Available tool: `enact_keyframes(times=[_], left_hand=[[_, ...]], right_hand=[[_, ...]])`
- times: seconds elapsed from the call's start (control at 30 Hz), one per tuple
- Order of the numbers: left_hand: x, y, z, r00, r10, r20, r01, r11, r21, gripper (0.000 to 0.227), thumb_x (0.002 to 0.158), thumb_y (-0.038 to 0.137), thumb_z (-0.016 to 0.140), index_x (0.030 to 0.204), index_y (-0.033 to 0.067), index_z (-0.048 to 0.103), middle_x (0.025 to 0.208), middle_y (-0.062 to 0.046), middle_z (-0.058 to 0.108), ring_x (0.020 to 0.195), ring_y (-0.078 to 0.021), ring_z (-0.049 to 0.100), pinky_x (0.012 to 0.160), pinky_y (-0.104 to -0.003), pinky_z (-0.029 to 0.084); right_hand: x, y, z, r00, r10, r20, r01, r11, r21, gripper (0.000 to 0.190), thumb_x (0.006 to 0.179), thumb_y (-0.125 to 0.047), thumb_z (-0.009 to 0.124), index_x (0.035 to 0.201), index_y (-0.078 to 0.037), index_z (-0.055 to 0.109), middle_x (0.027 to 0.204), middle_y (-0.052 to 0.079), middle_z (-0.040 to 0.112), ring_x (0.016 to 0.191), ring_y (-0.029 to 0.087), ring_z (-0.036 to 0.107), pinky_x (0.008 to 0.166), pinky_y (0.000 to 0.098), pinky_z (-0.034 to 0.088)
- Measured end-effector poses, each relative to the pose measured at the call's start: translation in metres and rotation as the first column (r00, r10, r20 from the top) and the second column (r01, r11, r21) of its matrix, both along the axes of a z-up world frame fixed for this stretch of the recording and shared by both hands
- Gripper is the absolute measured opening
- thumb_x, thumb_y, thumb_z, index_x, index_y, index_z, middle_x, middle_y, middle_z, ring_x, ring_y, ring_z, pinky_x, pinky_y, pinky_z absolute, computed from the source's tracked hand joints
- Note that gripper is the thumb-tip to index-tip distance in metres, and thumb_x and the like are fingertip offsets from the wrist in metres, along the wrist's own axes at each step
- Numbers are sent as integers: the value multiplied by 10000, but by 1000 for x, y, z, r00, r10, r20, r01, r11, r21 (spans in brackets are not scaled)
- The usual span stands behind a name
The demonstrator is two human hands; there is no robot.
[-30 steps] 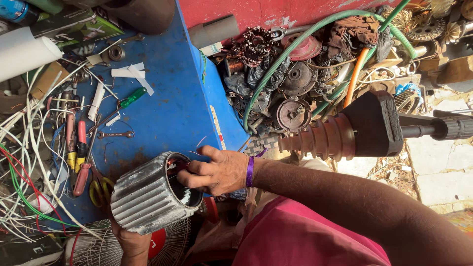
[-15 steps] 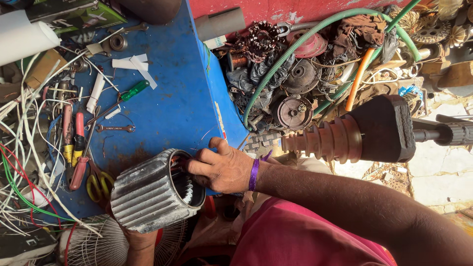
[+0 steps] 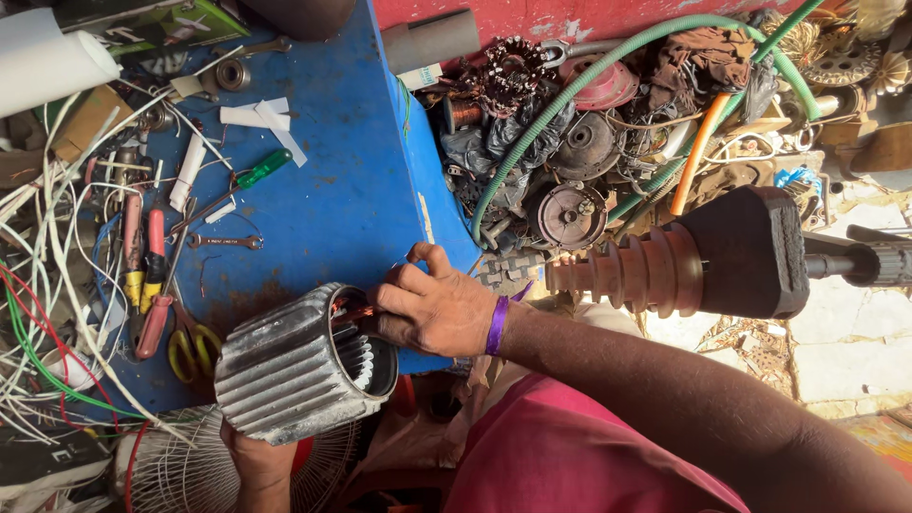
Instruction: The person winds a copper wire coil into the slots of a cylindrical motor stator. They hold the stator with one hand and feed the wire into the slots with the other, occasionally adjusting the wire and rotating the stator to access different slots.
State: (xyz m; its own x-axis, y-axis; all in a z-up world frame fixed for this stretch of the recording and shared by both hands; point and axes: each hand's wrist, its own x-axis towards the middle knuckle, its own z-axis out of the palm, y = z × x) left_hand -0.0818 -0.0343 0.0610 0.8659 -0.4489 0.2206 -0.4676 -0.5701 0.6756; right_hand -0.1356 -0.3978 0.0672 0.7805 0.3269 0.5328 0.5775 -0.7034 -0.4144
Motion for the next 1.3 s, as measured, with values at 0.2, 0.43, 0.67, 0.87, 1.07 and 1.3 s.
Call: enact_keyframes(times=[0.2, 0.43, 0.67, 0.87, 1.07, 1.3], left_hand=[[-1, 7, -5, 967, -116, 225, 37, 945, 326, 375, 911, 251, 748, 1219, 53, 667, 1194, -109, 735, 1130, -255, 717, 985, -375, 592], [3, 0, 2, 980, -154, 124, 132, 977, 170, 398, 935, 246, 736, 1296, 112, 635, 1264, -73, 713, 1202, -231, 695, 1029, -384, 594], [5, -24, 12, 973, -216, 87, 213, 976, 34, 446, 978, 249, 712, 1392, 161, 570, 1399, -36, 648, 1304, -185, 640, 1120, -368, 565], [4, -21, 8, 979, -202, -22, 199, 976, -92, 433, 1047, 280, 627, 1454, 167, 531, 1428, -53, 621, 1330, -170, 622, 1144, -364, 552], [-1, 13, -20, 893, -180, -413, -39, 881, -471, 487, 1128, 336, 498, 1533, 69, 454, 1450, -116, 617, 1301, -194, 642, 1107, -389, 560], [1, 20, -32, 906, -179, -382, -28, 877, -479, 514, 1135, 371, 480, 1558, 83, 432, 1509, -109, 572, 1352, -195, 608, 1156, -395, 529]], right_hand=[[13, -2, 2, 991, 7, 131, 3, 997, -73, 181, 928, -225, 686, 1089, -184, 757, 1296, 43, 598, 1228, 214, 559, 1171, 602, 392], [26, -10, 4, 965, 92, 245, -91, 996, -14, 164, 976, -278, 728, 1007, -117, 744, 1190, 25, 608, 1076, 197, 584, 1155, 643, 419], [33, -11, 2, 945, 123, 301, -131, 991, 5, 179, 983, -272, 783, 936, -108, 731, 1111, -3, 583, 985, 179, 566, 1171, 640, 411], [15, -1, 25, 999, -44, -17, 46, 988, 145, 130, 845, -263, 785, 842, -137, 757, 1153, 38, 588, 1082, 224, 571, 1170, 680, 334], [-2, 16, 45, 934, -240, -263, 297, 932, 206, 163, 850, -247, 738, 955, -143, 807, 1242, 74, 571, 1193, 279, 516, 1145, 675, 295], [-5, 31, 37, 900, -232, -368, 334, 911, 241, 158, 875, -243, 730, 871, -93, 779, 1227, 75, 564, 1219, 289, 509, 1160, 664, 293]])
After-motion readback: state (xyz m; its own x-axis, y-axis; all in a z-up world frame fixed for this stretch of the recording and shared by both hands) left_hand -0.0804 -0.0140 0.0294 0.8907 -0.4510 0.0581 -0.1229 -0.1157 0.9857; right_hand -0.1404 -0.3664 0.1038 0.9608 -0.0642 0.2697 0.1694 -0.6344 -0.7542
